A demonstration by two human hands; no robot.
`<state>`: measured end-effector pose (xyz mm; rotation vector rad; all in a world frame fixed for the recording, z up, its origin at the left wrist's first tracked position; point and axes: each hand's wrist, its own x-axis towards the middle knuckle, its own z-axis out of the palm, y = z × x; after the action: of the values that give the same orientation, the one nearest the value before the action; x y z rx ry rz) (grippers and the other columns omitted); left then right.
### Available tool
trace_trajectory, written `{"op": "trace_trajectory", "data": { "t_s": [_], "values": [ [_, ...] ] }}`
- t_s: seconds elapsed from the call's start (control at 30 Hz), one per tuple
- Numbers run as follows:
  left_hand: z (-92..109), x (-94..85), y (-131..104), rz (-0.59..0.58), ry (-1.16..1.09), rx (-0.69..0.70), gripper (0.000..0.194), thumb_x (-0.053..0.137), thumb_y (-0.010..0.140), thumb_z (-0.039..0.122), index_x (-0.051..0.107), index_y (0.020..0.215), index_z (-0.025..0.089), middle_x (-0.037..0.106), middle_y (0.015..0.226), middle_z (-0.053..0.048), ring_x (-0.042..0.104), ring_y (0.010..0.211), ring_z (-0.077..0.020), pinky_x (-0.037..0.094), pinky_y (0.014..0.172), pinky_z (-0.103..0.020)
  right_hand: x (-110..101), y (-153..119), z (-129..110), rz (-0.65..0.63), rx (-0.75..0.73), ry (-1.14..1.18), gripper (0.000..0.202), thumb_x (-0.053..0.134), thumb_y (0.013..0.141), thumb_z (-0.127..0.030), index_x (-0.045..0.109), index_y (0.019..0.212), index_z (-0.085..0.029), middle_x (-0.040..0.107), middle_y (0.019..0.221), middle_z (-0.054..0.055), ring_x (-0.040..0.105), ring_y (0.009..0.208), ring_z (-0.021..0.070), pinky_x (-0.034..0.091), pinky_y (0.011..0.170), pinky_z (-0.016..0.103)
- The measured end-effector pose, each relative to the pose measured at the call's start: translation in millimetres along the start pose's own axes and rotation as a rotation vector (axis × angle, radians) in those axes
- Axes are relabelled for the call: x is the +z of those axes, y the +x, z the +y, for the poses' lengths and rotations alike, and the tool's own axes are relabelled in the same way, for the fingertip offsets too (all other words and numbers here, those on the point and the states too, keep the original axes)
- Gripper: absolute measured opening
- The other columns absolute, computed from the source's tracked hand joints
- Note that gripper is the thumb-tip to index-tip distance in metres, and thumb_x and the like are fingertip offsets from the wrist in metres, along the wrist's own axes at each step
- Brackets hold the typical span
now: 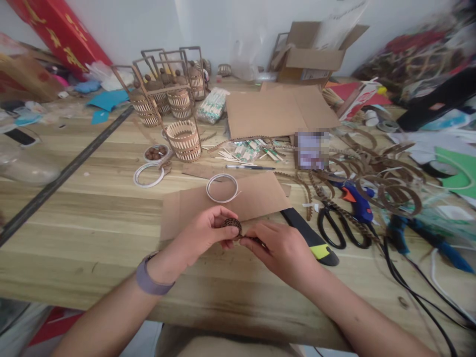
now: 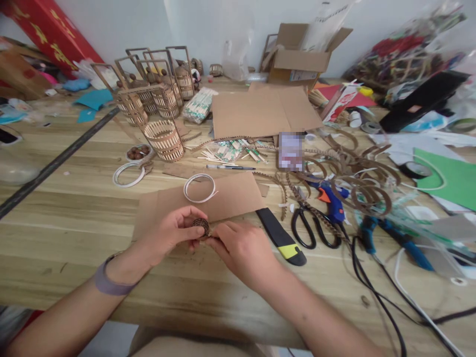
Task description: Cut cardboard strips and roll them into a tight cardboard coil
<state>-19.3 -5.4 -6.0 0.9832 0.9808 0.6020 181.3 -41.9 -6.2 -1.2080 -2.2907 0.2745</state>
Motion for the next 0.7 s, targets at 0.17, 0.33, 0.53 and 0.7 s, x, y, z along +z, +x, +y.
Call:
{"op": "trace_trajectory", "data": {
  "t_s": [0.17, 0.33, 0.53, 0.7],
  "values": [
    [0.2, 0.2, 1.6, 0.018, 0.014, -0.02, 0.044, 0.081, 0.066, 0.034, 0.058, 0.097, 0.014, 0.065, 0.064, 0.004, 0.058, 0.051, -0.0094, 0.045, 0.051, -0.022, -0.2, 0.0, -2.6, 0.023, -0.045, -0.051, 0.041, 0.042, 0.103, -0.038, 0.062, 0.073, -0.019, 0.065, 0.062, -0.001, 0.057, 0.053, 0.0123, 0.034, 0.053, 0.026],
    [-1.7, 0.7, 1.4, 0.032, -0.017, -0.022, 0.045, 0.082, 0.065, 0.033, 0.058, 0.097, 0.013, 0.065, 0.068, 0.004, 0.059, 0.051, -0.0088, 0.045, 0.051, -0.022, -1.3, 1.6, -3.8, 0.047, -0.089, -0.083, 0.041, 0.042, 0.103, -0.033, 0.06, 0.069, -0.019, 0.062, 0.059, -0.001, 0.055, 0.053, 0.0119, 0.032, 0.054, 0.026],
    [-3.9, -2.4, 1.7, -0.01, 0.008, -0.018, 0.043, 0.082, 0.068, 0.035, 0.059, 0.097, 0.013, 0.066, 0.068, 0.003, 0.059, 0.053, -0.0094, 0.048, 0.051, -0.022, -0.9, 0.6, -3.2, 0.047, -0.091, -0.089, 0.041, 0.043, 0.103, -0.034, 0.06, 0.069, -0.019, 0.062, 0.059, -0.001, 0.055, 0.052, 0.0121, 0.032, 0.054, 0.026],
    [-2.9, -4.0, 0.4, -0.064, 0.029, -0.02, 0.043, 0.084, 0.069, 0.036, 0.06, 0.096, 0.013, 0.067, 0.069, 0.002, 0.06, 0.055, -0.0093, 0.05, 0.054, -0.023, -1.1, 0.7, -1.4, 0.048, -0.087, -0.07, 0.04, 0.045, 0.102, -0.036, 0.061, 0.07, -0.019, 0.063, 0.059, -0.001, 0.055, 0.052, 0.0121, 0.033, 0.054, 0.026]
  ]
}}
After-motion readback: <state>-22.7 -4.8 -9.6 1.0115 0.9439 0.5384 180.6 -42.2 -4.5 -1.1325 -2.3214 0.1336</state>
